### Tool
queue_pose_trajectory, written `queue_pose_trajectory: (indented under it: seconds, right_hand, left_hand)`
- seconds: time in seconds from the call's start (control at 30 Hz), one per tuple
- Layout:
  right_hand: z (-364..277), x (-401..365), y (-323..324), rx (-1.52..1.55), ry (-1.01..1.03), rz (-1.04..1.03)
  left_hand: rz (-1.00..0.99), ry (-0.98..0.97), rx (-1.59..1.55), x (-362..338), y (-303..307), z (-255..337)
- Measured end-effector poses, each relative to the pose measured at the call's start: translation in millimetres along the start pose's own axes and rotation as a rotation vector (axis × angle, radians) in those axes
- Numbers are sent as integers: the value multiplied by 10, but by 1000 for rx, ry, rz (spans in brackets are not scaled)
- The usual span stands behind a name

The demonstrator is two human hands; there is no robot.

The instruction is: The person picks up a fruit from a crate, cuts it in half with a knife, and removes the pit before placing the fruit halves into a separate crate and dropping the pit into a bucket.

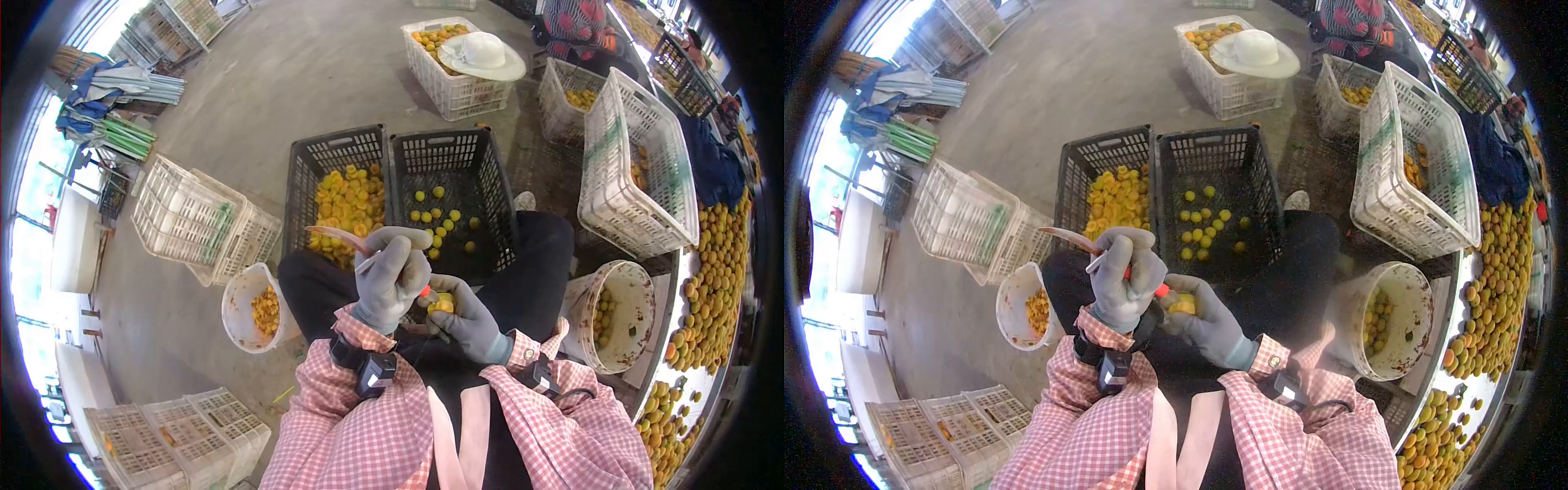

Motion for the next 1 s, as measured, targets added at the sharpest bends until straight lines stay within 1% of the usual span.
queue_pose_trajectory:
  seconds: [0.07,0.1,0.13,0.17,0.2,0.27,0.3,0.33,0.37,0.4,0.43,0.47,0.5,0.57,0.6,0.63,0.67,0.7,0.73,0.77,0.8,0.83,0.87,0.9,0.97,1.0]
  right_hand:
    - [-98,-16,-28,-85,134,51]
    - [-82,-29,-22,-85,131,49]
    - [-50,-44,-16,-161,115,40]
    - [-8,-55,-16,-236,99,31]
    - [46,-53,-13,-234,96,29]
    - [77,-43,23,-310,188,60]
    - [106,-31,46,-310,186,60]
    - [41,-32,50,-483,275,68]
    - [-76,-38,0,-658,363,76]
    - [-150,-59,-19,-660,363,75]
    - [-105,-70,-6,-533,198,54]
    - [-31,-82,-13,-401,33,34]
    - [-64,-78,5,-401,32,35]
    - [265,-117,24,-332,-384,-51]
    - [297,-111,30,-331,-384,-51]
    - [303,-84,37,-253,-330,-35]
    - [295,-86,25,-172,-280,-16]
    - [285,-85,17,-173,-282,-15]
    - [196,-57,18,-155,-237,13]
    - [129,-39,24,-136,-192,42]
    - [169,-52,70,-281,-242,41]
    - [219,-35,83,-281,-241,41]
    - [54,22,56,-386,5,45]
    - [-128,14,-12,-487,252,48]
    - [-224,1,-82,-525,247,55]
    - [-316,-2,-127,-567,246,62]
  left_hand:
    - [8,30,63,-53,-53,3]
    - [11,60,124,-72,-62,-20]
    - [-39,77,94,-83,-63,-59]
    - [-35,77,94,-98,-53,-70]
    - [-15,73,77,-111,-36,-78]
    - [6,69,60,-125,13,-96]
    - [58,66,5,-127,102,-119]
    - [108,63,-50,-125,185,-142]
    - [109,63,-52,-107,218,-141]
    - [88,114,-145,-78,231,-171]
    - [67,167,-237,-66,237,-207]
    - [98,191,-216,-82,291,-232]
    - [99,191,-217,-112,320,-262]
    - [23,284,-139,-188,277,-371]
    - [-31,300,-86,-206,229,-372]
    - [-27,302,-88,-211,210,-372]
    - [-58,222,22,-198,122,-291]
    - [-93,137,133,-176,32,-197]
    - [-128,107,167,-174,-38,-150]
    - [-127,108,167,-183,-55,-139]
    - [-134,132,189,-194,-71,-155]
    - [-142,156,212,-201,-89,-170]
    - [-140,155,212,-200,-110,-160]
    - [-101,110,115,-195,-109,-100]
    - [-24,23,-79,-192,-100,6]
    - [-56,21,-145,-194,-157,46]
Point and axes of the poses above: each hand's wrist, its own x-axis towards the middle knuckle, its own y-axis out of the back of the hand, z = x × y, the point moved 9 cm from there along x, towards the middle knuckle, and after that the axes turned 3 degrees about -x, right-handed, at the moved point
